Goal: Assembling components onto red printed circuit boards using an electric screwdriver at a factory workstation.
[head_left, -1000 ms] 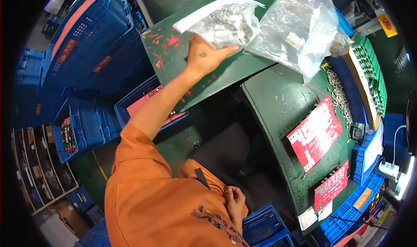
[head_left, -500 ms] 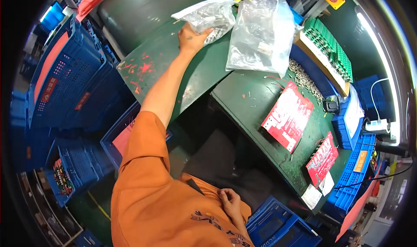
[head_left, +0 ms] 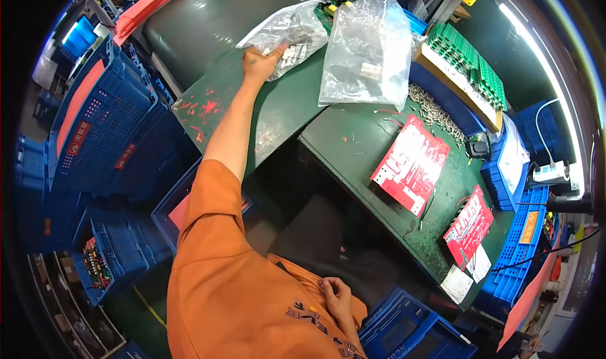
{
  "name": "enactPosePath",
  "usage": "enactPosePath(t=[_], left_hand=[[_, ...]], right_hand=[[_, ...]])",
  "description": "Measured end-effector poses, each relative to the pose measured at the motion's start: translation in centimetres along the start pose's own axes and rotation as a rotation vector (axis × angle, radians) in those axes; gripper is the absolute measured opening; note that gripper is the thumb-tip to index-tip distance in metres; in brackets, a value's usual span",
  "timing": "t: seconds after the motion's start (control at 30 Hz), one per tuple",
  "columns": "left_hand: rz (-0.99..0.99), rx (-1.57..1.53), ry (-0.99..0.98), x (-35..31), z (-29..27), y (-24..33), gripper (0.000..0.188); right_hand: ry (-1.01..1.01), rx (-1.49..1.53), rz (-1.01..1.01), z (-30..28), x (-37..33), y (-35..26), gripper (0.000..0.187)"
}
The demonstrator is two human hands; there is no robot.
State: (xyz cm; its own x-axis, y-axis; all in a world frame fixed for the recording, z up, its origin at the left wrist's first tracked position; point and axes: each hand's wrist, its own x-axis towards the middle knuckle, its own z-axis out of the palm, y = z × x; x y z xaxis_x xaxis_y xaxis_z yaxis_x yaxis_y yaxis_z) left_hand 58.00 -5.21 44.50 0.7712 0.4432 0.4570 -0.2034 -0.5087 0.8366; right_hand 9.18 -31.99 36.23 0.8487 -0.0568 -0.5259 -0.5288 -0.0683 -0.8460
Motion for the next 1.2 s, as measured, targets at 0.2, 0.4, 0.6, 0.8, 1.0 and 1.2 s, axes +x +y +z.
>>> enactPosePath(t=[0.2, 0.4, 0.6, 0.8, 1.0, 1.2], left_hand=[[-0.039, -0.021, -0.063, 0.3, 0.3, -1.4, 0.042], [0.086, -0.034, -0.031, 0.2, 0.7, -2.0, 0.038], [0.138, -0.017, 0.048, 0.7, 1.1, -2.7, 0.038], [0.03, 0.159, -0.031, -0.1, 0.4, -1.8, 0.044], [0.03, 0.017, -0.04, -4.4, -4.4, -1.4, 0.038], [-0.171, -0.479, -0.329, -5.7, -12.3, -3.1, 0.029]], right_hand=[[0.033, 0.069, -0.023, -0.1, 0.2, 0.8, 0.019], [0.012, 0.151, 0.028, -0.3, 0.3, 1.2, 0.019], [0.007, 0.205, 0.04, -0.5, 0.5, 1.0, 0.017], [-0.024, 0.208, 0.051, -1.0, 0.5, 0.8, 0.015], [-0.007, 0.267, 0.047, -1.7, 1.0, -0.1, 0.015], [-0.127, -0.008, 0.153, -3.3, 1.6, -5.7, 0.016]])
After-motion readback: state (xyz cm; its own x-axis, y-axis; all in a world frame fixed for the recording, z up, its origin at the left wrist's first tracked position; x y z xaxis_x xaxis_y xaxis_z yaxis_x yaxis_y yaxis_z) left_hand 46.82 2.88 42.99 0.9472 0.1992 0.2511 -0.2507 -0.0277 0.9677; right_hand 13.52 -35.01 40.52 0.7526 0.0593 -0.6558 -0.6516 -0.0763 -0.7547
